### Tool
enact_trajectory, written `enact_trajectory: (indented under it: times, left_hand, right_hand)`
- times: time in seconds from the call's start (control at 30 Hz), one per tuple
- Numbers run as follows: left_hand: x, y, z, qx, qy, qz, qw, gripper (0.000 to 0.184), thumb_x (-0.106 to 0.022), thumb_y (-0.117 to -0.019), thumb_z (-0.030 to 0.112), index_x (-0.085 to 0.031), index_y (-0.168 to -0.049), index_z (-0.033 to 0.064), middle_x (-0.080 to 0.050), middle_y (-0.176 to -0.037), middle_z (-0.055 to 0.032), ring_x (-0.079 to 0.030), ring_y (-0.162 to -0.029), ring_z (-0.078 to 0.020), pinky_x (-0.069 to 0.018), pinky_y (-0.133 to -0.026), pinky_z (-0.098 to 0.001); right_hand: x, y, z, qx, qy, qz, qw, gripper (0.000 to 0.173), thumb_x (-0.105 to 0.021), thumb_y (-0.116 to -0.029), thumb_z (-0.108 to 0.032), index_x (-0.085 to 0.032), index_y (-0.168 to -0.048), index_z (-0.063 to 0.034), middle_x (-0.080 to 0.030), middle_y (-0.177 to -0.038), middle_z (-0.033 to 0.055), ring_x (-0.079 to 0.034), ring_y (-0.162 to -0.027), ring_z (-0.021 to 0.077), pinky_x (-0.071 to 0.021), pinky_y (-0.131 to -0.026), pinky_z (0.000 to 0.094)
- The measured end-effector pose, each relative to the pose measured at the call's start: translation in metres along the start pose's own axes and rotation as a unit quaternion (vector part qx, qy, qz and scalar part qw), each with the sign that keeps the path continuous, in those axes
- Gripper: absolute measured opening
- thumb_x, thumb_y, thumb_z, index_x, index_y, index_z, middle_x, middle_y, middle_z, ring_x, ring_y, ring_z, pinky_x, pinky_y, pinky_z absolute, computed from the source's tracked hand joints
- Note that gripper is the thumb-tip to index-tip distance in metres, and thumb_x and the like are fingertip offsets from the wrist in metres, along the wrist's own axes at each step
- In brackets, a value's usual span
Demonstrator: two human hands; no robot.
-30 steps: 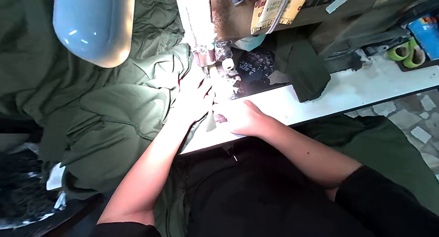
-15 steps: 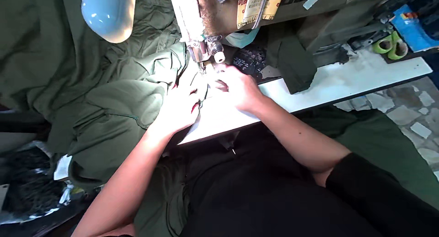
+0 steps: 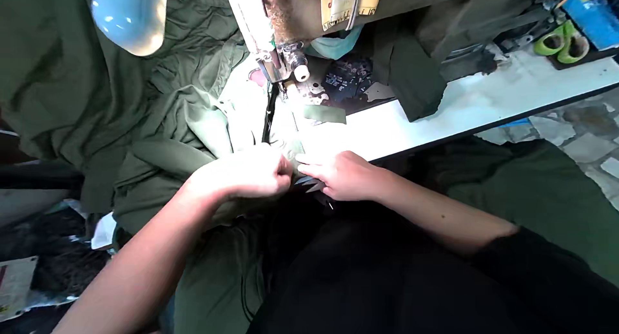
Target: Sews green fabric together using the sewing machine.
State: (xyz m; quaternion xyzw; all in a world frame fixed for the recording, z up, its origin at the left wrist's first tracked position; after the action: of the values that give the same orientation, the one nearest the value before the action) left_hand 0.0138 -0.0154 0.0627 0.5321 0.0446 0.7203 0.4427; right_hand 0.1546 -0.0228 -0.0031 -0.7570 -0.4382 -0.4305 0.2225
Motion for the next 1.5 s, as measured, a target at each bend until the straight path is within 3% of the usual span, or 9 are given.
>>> enact_trajectory:
  times: [0.1,0.23,0.4,0.67,1.03,1.13,1.27,1.37,1.5]
  left_hand:
    - [-0.003,-0.013,-0.027,0.021,-0.084,0.15,0.985,0.024,-0.053,-0.0993,0.011,-0.068,-0.086,-0.0024,-0.066,-0.086,-0.0188,-0.067,-0.085,-0.0359,-0.0512,-0.071,-0.0555]
    - [-0.004,-0.026,-0.035,0.15,-0.155,0.141,0.966,0.025,-0.055,-0.1039,0.015,-0.068,-0.099,-0.005,-0.067,-0.103,-0.0241,-0.067,-0.1,-0.0439,-0.0518,-0.08,-0.0605]
    - [0.017,-0.066,-0.012,-0.004,-0.114,0.292,0.95,0.019,-0.058,-0.0998,0.01,-0.073,-0.098,-0.0012,-0.07,-0.097,-0.021,-0.069,-0.094,-0.0407,-0.0528,-0.079,-0.0593]
    - [0.01,-0.147,-0.013,-0.115,-0.17,0.303,0.931,0.013,-0.065,-0.0924,0.003,-0.075,-0.089,-0.005,-0.07,-0.09,-0.0279,-0.069,-0.086,-0.0513,-0.0497,-0.075,-0.0727]
    - [0.006,-0.026,0.002,-0.155,-0.119,0.383,0.903,0.027,-0.053,-0.0985,0.016,-0.067,-0.089,-0.0045,-0.069,-0.096,-0.0217,-0.066,-0.097,-0.0373,-0.0501,-0.089,-0.0511]
    - [-0.03,-0.008,-0.017,-0.116,-0.102,0.396,0.905,0.023,-0.054,-0.0945,0.012,-0.069,-0.087,-0.0033,-0.071,-0.097,-0.0205,-0.068,-0.097,-0.0369,-0.0518,-0.088,-0.0514]
    - [-0.056,-0.012,-0.029,-0.081,-0.039,0.424,0.901,0.017,-0.059,-0.0931,0.005,-0.072,-0.092,-0.0058,-0.072,-0.097,-0.021,-0.07,-0.094,-0.0352,-0.055,-0.087,-0.0483]
    - [-0.048,-0.007,-0.019,-0.082,0.003,0.476,0.876,0.015,-0.059,-0.0965,0.004,-0.07,-0.095,-0.0046,-0.071,-0.1,-0.0183,-0.069,-0.095,-0.024,-0.0543,-0.089,-0.0334]
    - [-0.063,-0.018,-0.022,-0.09,-0.036,0.451,0.887,0.016,-0.06,-0.091,0.005,-0.073,-0.086,-0.0025,-0.073,-0.095,-0.0181,-0.072,-0.094,-0.0317,-0.0564,-0.084,-0.0451]
  right_hand:
    - [-0.006,0.007,-0.004,-0.01,0.03,-0.004,0.999,0.043,-0.068,-0.0918,-0.01,-0.066,-0.134,-0.006,-0.055,-0.152,0.0129,-0.073,-0.086,0.0317,-0.0569,-0.066,0.0488]
    - [-0.004,0.006,-0.004,-0.008,0.028,0.0,1.0,0.035,-0.066,-0.0938,-0.012,-0.069,-0.128,-0.0049,-0.057,-0.148,0.0138,-0.072,-0.087,0.0313,-0.0564,-0.066,0.0475]
    - [-0.005,-0.005,-0.007,-0.016,-0.016,-0.008,1.0,0.021,-0.065,-0.0936,-0.015,-0.072,-0.112,-0.0105,-0.067,-0.114,0.0155,-0.069,-0.083,0.0323,-0.0547,-0.064,0.0514]
    - [0.01,0.0,-0.009,-0.06,-0.082,-0.028,0.994,0.03,-0.062,-0.0995,-0.013,-0.07,-0.129,-0.0081,-0.071,-0.115,0.0157,-0.066,-0.108,0.0336,-0.0499,-0.091,0.0534]
    - [-0.001,0.004,-0.004,-0.045,-0.066,-0.017,0.997,0.031,-0.067,-0.0943,-0.012,-0.068,-0.125,-0.0068,-0.069,-0.119,0.0174,-0.07,-0.093,0.0355,-0.0543,-0.074,0.0546]
    - [-0.004,0.007,-0.005,-0.041,-0.031,0.005,0.999,0.028,-0.069,-0.0935,-0.016,-0.069,-0.119,-0.0055,-0.057,-0.141,0.02,-0.07,-0.085,0.0336,-0.056,-0.064,0.0491]
    - [-0.008,0.01,-0.004,-0.048,0.01,0.017,0.999,0.039,-0.071,-0.0921,-0.016,-0.065,-0.13,-0.0078,-0.064,-0.124,0.0188,-0.069,-0.078,0.0323,-0.0543,-0.058,0.0469]
    - [-0.01,0.011,-0.005,-0.049,0.027,0.015,0.998,0.043,-0.071,-0.091,-0.015,-0.065,-0.133,-0.0072,-0.056,-0.143,0.0213,-0.07,-0.082,0.0326,-0.0534,-0.059,0.0452]
    - [-0.012,0.013,-0.005,-0.042,0.038,0.037,0.998,0.039,-0.071,-0.0906,-0.016,-0.067,-0.129,-0.0075,-0.065,-0.123,0.0188,-0.068,-0.073,0.0302,-0.0517,-0.054,0.0437]
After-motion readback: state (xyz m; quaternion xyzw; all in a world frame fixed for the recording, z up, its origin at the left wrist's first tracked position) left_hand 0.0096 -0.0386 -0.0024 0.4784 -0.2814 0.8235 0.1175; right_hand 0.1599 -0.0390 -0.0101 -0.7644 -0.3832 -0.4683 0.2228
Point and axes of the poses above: each hand's wrist, its own y-axis away from the middle knuckle, its own x-axis out of the back of the hand, z = x × y, the point moved 5 cm from there along -y, towards the middle knuckle
